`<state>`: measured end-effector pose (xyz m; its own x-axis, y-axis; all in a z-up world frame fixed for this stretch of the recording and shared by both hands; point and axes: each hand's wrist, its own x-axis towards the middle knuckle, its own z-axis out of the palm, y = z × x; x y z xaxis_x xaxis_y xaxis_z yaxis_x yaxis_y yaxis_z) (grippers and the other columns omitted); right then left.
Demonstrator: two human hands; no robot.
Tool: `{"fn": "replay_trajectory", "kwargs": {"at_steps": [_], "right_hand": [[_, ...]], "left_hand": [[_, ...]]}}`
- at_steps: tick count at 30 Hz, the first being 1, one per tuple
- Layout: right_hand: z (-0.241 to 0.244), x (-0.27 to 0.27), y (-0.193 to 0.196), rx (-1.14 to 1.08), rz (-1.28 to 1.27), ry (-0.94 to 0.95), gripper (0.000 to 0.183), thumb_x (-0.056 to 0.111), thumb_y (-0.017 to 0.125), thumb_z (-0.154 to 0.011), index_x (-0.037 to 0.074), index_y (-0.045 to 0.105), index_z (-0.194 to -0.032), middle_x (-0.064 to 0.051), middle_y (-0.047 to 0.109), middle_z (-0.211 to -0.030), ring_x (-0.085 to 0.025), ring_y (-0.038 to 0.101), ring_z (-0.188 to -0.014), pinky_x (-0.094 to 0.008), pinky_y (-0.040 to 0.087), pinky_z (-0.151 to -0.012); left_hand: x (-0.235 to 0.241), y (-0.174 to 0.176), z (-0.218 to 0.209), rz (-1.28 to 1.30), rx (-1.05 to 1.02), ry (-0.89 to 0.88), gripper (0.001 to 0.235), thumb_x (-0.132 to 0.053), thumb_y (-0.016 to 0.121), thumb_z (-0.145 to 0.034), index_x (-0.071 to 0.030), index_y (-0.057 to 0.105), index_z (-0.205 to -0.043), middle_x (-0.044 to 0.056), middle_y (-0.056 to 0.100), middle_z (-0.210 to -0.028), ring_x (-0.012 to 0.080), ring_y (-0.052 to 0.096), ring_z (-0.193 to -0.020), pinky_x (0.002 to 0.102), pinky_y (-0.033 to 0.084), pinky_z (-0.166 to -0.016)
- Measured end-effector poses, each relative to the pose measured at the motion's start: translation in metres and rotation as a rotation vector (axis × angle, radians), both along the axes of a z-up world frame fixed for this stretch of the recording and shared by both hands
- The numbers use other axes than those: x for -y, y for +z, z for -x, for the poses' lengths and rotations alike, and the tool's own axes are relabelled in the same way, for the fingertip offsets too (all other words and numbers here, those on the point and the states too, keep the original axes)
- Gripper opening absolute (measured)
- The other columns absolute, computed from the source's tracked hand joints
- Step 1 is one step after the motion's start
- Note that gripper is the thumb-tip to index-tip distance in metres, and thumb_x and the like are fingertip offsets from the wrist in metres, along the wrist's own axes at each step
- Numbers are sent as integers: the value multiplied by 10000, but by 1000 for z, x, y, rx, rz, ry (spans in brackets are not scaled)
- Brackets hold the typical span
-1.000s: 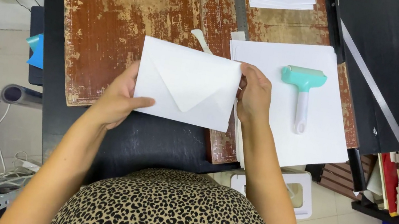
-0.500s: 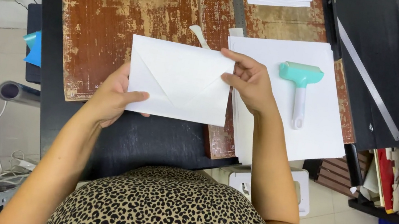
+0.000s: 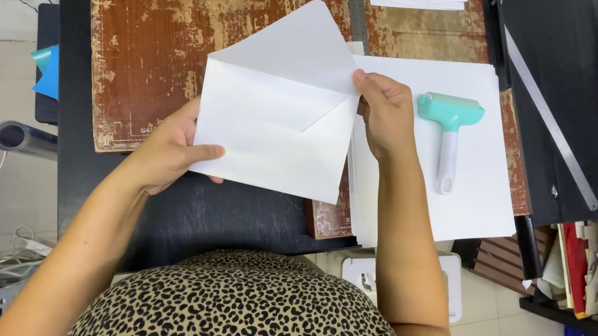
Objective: Folding paper into envelopes and using a roller and cutting machine to finish them.
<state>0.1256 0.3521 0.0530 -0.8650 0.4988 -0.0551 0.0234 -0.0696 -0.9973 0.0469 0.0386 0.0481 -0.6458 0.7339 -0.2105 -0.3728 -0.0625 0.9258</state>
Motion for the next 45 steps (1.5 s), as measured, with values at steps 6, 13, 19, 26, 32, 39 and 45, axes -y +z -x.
{"fn": "replay_trajectory", "kwargs": {"at_steps": [6, 13, 19, 26, 32, 39, 45], "right_hand": [[4, -28, -42, -24, 86, -34, 227, 172, 665, -1014, 19, 755, -873, -103, 715, -753, -172, 716, -709, -293, 632, -683], [2, -22, -23, -23, 53, 9, 249, 196, 643, -1031, 27, 767, -896, -112, 752, -841, -185, 731, -780, -318, 632, -750], [6, -27, -33, -28, 61, 5, 239, 189, 645, -1029, 28, 763, -899, -107, 756, -857, -175, 729, -803, -313, 628, -763], [10, -14, -17, -43, 46, -6, 215, 174, 663, -1015, 19, 771, -910, -105, 761, -867, -166, 720, -821, -314, 617, -772], [10, -8, -17, -65, 50, -9, 194, 152, 668, -1011, 10, 776, -933, -125, 766, -887, -178, 725, -838, -336, 621, -791], [7, 26, -12, -102, -113, -69, 115, 69, 718, -972, -11, 773, -1033, -108, 771, -920, -120, 662, -885, -335, 617, -817], [7, 94, -6, -212, -288, -214, 211, 114, 659, -1004, -1, 734, -1164, -194, 738, -1184, -233, 693, -1073, -341, 621, -806]], "left_hand": [[-2, -12, 4, 23, -53, 3, 720, 113, 637, -831, 1, 393, -1500, 208, 674, -1053, 311, 739, -830, 493, 670, -589], [-7, -7, 10, 57, -132, 27, 610, 120, 622, -847, 18, 469, -1429, 201, 686, -1001, 300, 743, -810, 472, 672, -604], [-12, -20, 13, 81, -157, 52, 573, 127, 627, -852, 22, 491, -1398, 197, 691, -1007, 296, 747, -825, 458, 676, -618], [-11, -32, 16, 54, -159, 74, 532, 133, 639, -848, 42, 511, -1357, 205, 701, -965, 299, 748, -792, 456, 676, -609], [-7, -40, 17, 59, -157, 98, 513, 128, 633, -857, 44, 510, -1348, 195, 697, -969, 281, 741, -802, 449, 677, -627], [2, -40, 23, 297, -501, 407, 847, 130, 704, -753, -26, 369, -1516, 301, 608, -1192, 400, 692, -908, 506, 597, -714], [-38, 55, -24, 201, -1150, 236, 862, -399, 913, -720, 39, 578, -1382, 388, 509, -1374, 602, 512, -1270, 662, 433, -1039]]}}
